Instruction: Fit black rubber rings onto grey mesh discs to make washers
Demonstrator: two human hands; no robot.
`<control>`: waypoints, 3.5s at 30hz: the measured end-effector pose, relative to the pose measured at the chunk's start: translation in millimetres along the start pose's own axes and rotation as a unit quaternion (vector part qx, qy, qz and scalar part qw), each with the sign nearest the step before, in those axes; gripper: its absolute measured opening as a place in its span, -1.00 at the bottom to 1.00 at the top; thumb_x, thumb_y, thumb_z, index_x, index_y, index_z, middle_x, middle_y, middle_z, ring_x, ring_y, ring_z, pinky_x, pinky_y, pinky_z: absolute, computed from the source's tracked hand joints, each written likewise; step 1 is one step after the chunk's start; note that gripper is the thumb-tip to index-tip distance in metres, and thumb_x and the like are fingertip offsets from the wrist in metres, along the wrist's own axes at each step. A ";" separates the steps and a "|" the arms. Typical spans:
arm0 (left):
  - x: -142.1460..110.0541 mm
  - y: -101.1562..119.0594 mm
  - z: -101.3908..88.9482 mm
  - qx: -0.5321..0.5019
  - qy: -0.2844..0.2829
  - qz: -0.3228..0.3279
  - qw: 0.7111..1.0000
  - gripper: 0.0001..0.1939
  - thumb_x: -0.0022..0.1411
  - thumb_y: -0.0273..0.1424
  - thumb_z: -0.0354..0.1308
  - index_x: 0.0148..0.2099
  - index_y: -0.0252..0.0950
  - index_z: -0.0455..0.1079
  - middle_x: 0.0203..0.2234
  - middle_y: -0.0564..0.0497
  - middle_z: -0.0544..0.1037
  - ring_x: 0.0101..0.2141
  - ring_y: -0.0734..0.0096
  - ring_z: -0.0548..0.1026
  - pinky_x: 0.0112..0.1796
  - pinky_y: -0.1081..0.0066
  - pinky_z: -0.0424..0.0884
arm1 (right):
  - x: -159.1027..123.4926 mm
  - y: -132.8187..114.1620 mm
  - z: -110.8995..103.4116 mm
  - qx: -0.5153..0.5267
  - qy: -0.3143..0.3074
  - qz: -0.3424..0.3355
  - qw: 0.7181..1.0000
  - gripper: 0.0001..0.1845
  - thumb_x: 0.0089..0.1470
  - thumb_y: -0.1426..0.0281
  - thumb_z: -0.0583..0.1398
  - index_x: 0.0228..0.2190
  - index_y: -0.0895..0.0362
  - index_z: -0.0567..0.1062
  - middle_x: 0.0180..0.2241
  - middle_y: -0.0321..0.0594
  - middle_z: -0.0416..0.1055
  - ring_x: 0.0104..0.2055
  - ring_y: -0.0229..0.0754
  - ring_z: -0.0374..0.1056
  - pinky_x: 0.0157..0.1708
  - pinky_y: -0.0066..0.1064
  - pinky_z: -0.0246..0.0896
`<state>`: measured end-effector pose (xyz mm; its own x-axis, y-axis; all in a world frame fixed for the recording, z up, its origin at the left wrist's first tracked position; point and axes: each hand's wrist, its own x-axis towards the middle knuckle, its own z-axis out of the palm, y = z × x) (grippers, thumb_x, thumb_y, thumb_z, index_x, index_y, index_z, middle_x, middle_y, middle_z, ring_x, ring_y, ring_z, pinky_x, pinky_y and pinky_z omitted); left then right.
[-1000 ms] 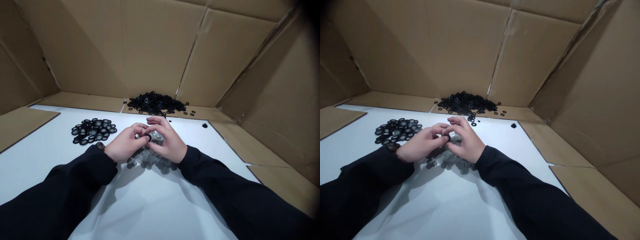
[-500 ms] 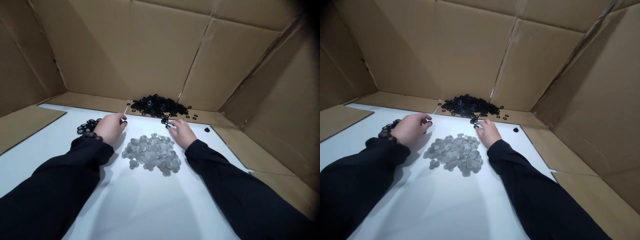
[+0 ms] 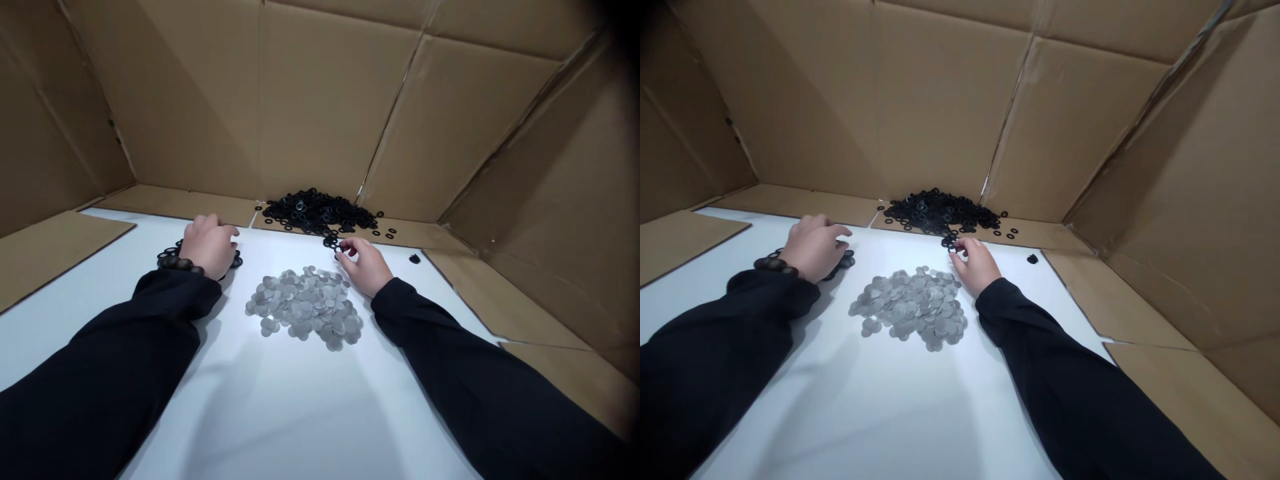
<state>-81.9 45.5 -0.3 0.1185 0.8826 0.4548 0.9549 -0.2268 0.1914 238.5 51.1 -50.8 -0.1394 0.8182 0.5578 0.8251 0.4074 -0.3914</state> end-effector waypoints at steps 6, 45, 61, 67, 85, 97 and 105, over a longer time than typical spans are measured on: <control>-17.2 57.1 -7.2 -0.300 -0.100 0.013 0.948 -0.66 0.23 -0.19 0.02 -0.15 -0.30 0.50 -0.26 -0.08 0.55 -0.25 0.24 0.46 -0.19 0.33 0.33 | -9.8 -48.5 -9.1 0.069 0.014 -0.116 0.991 -0.82 0.09 0.36 0.20 -0.22 0.11 0.45 -0.27 -0.16 0.44 -0.29 -0.15 0.33 -0.21 -0.26 0.26; -29.8 80.5 6.7 -0.464 -0.205 -0.060 0.860 -0.70 0.15 -0.17 0.13 -0.35 -0.32 0.46 -0.65 0.11 0.36 -0.62 0.52 0.22 -0.56 0.49 0.14 | -12.7 -89.4 -10.6 0.344 -0.094 0.143 0.923 -0.75 -0.14 0.31 0.34 -0.42 0.16 0.42 -0.49 -0.29 0.40 -0.44 -0.27 0.31 -0.40 -0.41 0.25; -28.4 82.6 5.4 -0.384 -0.165 -0.028 0.908 -0.76 0.19 -0.28 0.09 -0.32 -0.30 0.53 -0.51 0.05 0.54 -0.50 0.43 0.37 -0.40 0.44 0.27 | -13.5 -87.7 -6.9 0.327 -0.088 0.124 0.933 -0.74 -0.06 0.28 0.30 -0.46 0.11 0.33 -0.48 -0.30 0.37 -0.44 -0.25 0.29 -0.41 -0.39 0.21; -30.1 85.1 4.6 -0.385 -0.171 -0.023 0.907 -0.77 0.19 -0.29 0.08 -0.34 -0.30 0.49 -0.52 0.06 0.51 -0.51 0.44 0.35 -0.42 0.45 0.25 | -12.8 -87.3 -7.7 0.304 -0.084 0.123 0.941 -0.74 -0.07 0.29 0.30 -0.48 0.11 0.31 -0.53 -0.34 0.32 -0.48 -0.27 0.24 -0.46 -0.41 0.17; -33.6 83.7 6.1 -0.367 -0.206 0.034 0.907 -0.85 0.14 -0.35 0.06 -0.35 -0.30 0.40 -0.55 0.11 0.42 -0.49 0.47 0.31 -0.46 0.47 0.21 | -13.7 -91.8 -16.5 0.265 -0.154 0.069 0.949 -0.86 0.01 0.33 0.23 -0.39 0.15 0.50 -0.50 -0.31 0.40 -0.49 -0.30 0.25 -0.46 -0.45 0.16; -31.2 88.1 3.4 -0.385 -0.172 0.021 0.907 -0.81 0.20 -0.31 0.01 -0.38 -0.29 0.34 -0.54 0.10 0.38 -0.50 0.46 0.29 -0.45 0.45 0.20 | -16.9 -94.5 -12.8 0.269 -0.151 0.066 0.949 -0.84 0.14 0.31 0.08 -0.44 0.12 0.34 -0.56 -0.39 0.23 -0.52 -0.30 0.14 -0.48 -0.43 0.06; -34.0 91.0 10.2 -0.464 -0.168 -0.031 0.869 -0.80 0.24 -0.26 0.02 -0.29 -0.30 0.33 -0.54 0.11 0.34 -0.53 0.49 0.25 -0.48 0.47 0.20 | -18.5 -94.0 -7.8 0.333 -0.152 0.086 0.927 -0.83 0.12 0.28 0.12 -0.40 0.13 0.36 -0.53 -0.37 0.24 -0.49 -0.30 0.15 -0.47 -0.44 0.08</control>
<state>3.7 -1.0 -7.3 0.2962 0.9402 0.1682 0.3507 -0.2709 0.8964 167.8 -5.5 -18.6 -0.2686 0.9291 0.2541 0.3415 0.3385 -0.8768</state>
